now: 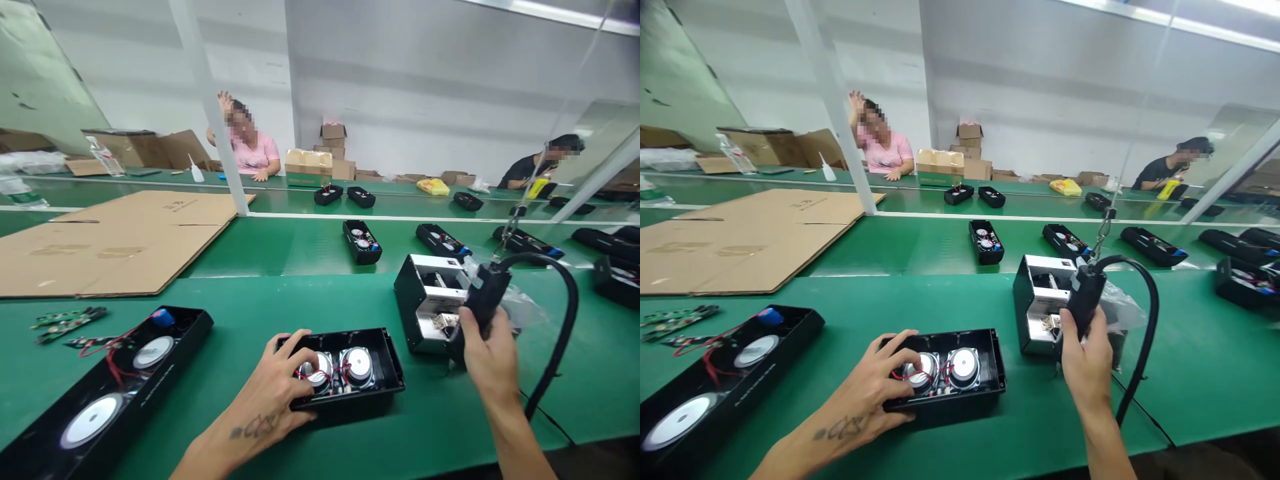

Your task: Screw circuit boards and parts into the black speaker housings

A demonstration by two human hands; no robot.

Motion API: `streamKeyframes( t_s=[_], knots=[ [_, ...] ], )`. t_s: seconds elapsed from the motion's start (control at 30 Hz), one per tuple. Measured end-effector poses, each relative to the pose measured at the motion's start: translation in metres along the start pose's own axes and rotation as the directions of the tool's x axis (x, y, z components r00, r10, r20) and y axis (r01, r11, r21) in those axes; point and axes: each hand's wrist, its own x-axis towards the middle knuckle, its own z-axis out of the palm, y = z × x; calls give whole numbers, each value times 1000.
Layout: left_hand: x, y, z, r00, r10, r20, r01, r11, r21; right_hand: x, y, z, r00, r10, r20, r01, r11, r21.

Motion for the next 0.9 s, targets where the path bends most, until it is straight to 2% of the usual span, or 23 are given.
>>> streamKeyframes(
  t_s=[0.03, 0.1, 0.2, 0.27, 0.33, 0.4, 0.47, 0.5, 0.57, 0.67, 0.77, 0.87, 0.9],
  knots=[
    [-2, -1, 3, 1000, 17, -23, -17, 1000, 8, 4, 5, 2, 996, 56, 71, -58, 998, 25],
    [-4, -4, 10, 996, 48, -75, -46, 999, 17, 8, 9, 6, 984, 103, 145, -130, 973, 191],
    [-6, -9, 18, 990, 60, -127, -53, 997, 54, 10, 4, 7, 968, 90, 236, -198, 848, 491],
    [-7, -10, 20, 992, 44, -115, -35, 996, 83, 13, -5, 2, 953, 69, 295, -238, 773, 588],
    [-7, -10, 20, 994, 32, -103, -22, 995, 96, 19, -19, -7, 973, 50, 226, -188, 737, 649],
    [-6, -8, 19, 994, 28, -105, -19, 995, 93, 27, -33, -15, 998, 1, 70, -51, 700, 712],
    [-6, -7, 18, 994, 21, -105, -11, 996, 92, 35, -43, -17, 996, -58, -69, 90, 670, 737],
    [-6, -6, 18, 994, 16, -104, -6, 996, 93, 39, -47, -16, 991, -83, -108, 136, 673, 727],
    [-6, -6, 17, 994, 10, -105, 1, 995, 97, 44, -48, -9, 988, -110, -107, 154, 714, 683],
    [-8, -9, 16, 994, 19, -103, -9, 995, 97, 48, -47, 2, 993, -121, 9, 91, 785, 612],
    [-7, -13, 20, 996, 19, -89, -11, 996, 85, 46, -49, -2, 978, -115, 175, 7, 853, 522],
    [-3, -8, 26, 997, -12, -76, 18, 997, 78, 31, -50, -13, 918, -86, 386, -95, 900, 426],
    [-2, -5, 25, 998, -21, -66, 26, 997, 73, 22, -47, -14, 883, -91, 461, -126, 899, 418]
  ],
)
